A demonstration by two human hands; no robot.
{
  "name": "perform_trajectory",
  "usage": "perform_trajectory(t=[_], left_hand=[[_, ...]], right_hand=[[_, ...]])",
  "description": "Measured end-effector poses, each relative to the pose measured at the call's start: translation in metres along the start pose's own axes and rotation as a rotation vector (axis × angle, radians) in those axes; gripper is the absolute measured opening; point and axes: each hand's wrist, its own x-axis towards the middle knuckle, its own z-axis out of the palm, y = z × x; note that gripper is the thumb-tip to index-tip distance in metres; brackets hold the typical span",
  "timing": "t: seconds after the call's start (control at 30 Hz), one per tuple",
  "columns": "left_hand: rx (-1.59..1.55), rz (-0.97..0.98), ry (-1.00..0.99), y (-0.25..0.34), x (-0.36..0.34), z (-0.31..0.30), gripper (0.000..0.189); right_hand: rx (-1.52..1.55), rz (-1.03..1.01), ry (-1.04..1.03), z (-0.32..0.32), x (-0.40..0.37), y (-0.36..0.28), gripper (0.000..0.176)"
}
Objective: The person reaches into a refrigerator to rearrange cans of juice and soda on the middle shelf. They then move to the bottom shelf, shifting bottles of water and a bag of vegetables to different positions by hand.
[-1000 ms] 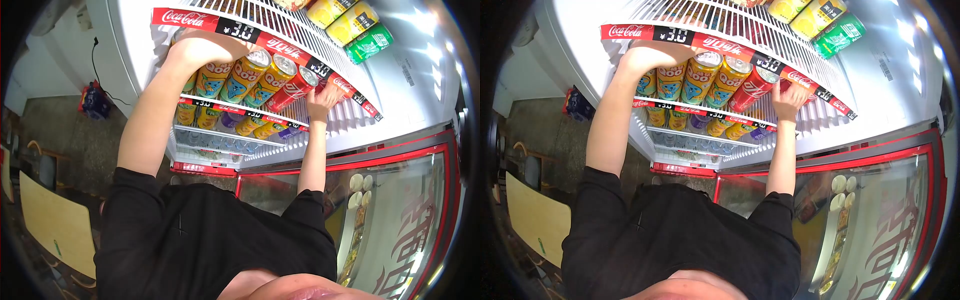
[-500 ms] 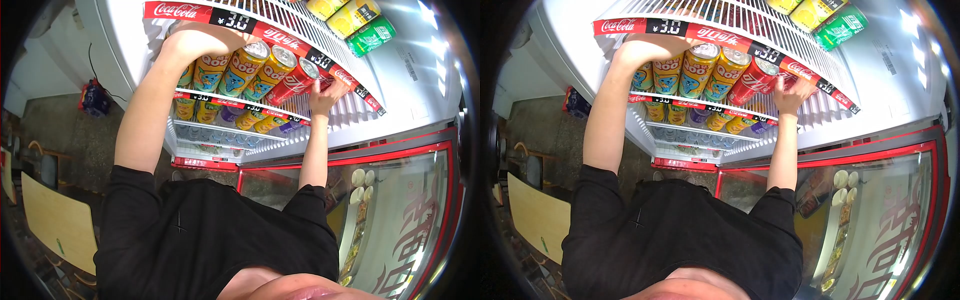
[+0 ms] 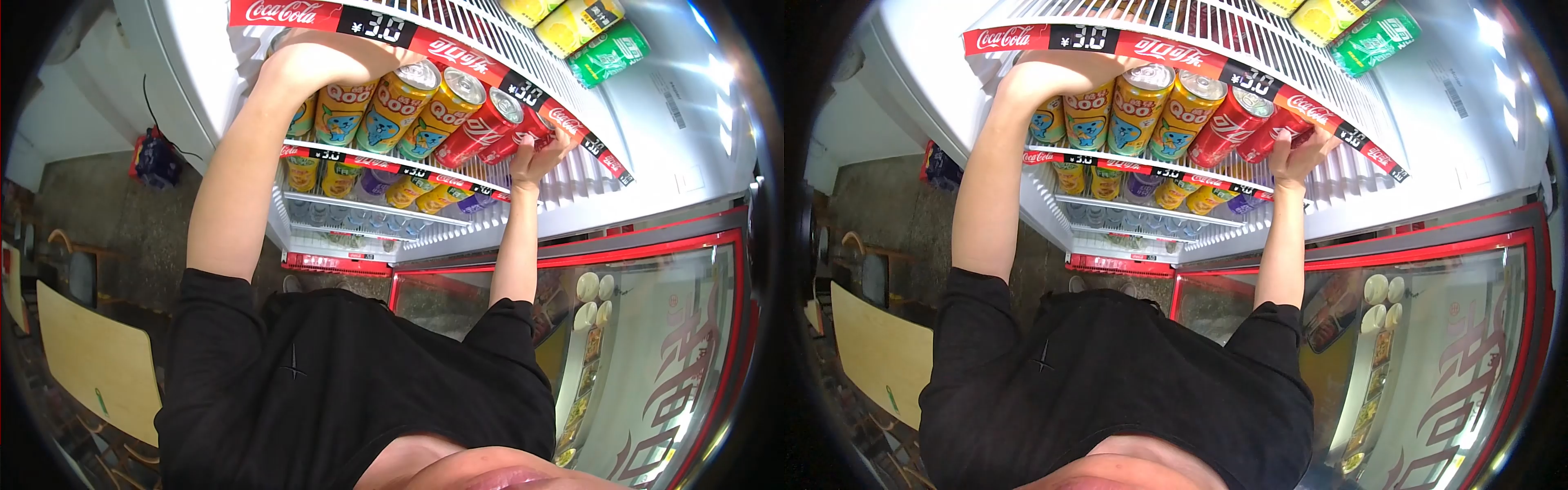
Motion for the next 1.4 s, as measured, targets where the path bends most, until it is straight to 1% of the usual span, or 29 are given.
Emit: perform_trajectory(t=[0.13, 0.23, 0.33, 0.43, 0.53, 0.6, 0.83, 0.93, 1.03, 1.23, 1.33, 1.4], left_hand=[[-0.007, -0.008, -0.007, 0.003, -0.004, -0.001, 0.046], [-0.011, -0.01, -0.013, 0.002, -0.004, -0.001, 0.046], [-0.015, -0.014, -0.017, 0.001, -0.003, -0.002, 0.046], [-0.017, -0.018, -0.022, 0.002, -0.003, -0.002, 0.046], [-0.02, -0.025, -0.028, 0.002, -0.002, -0.003, 0.046], [-0.023, -0.028, -0.032, 0.008, -0.008, -0.003, 0.046], [-0.035, -0.042, -0.045, 0.001, -0.001, -0.003, 0.047], [-0.041, -0.05, -0.051, 0.002, -0.002, -0.004, 0.047], [-0.046, -0.057, -0.055, 0.003, -0.002, -0.004, 0.047], [-0.055, -0.068, -0.061, 0.002, -0.003, -0.005, 0.047], [-0.057, -0.073, -0.062, 0.002, -0.001, -0.005, 0.048], [-0.059, -0.077, -0.064, 0.003, -0.003, -0.005, 0.048]], right_hand=[[-0.063, 0.026, -0.033, -0.002, 0.006, -0.006, 0.058], [-0.017, -0.02, 0.01, -0.001, 0.005, -0.004, 0.056], [0.014, -0.126, 0.01, -0.002, 0.008, -0.004, 0.054], [0.024, -0.147, 0.028, 0.0, 0.009, -0.005, 0.055], [0.044, -0.109, 0.077, 0.003, 0.01, -0.005, 0.055], [0.041, -0.113, 0.067, 0.002, 0.011, -0.007, 0.055], [0.056, -0.161, 0.029, -0.001, 0.012, -0.009, 0.057], [0.065, -0.125, 0.059, 0.002, 0.008, -0.006, 0.059], [0.052, -0.125, 0.006, -0.002, 0.005, -0.004, 0.061], [0.142, -0.044, 0.044, 0.003, 0.0, -0.002, 0.068], [0.206, 0.001, -0.038, -0.001, -0.005, 0.001, 0.069], [0.211, -0.04, -0.038, -0.003, -0.007, 0.007, 0.065]])
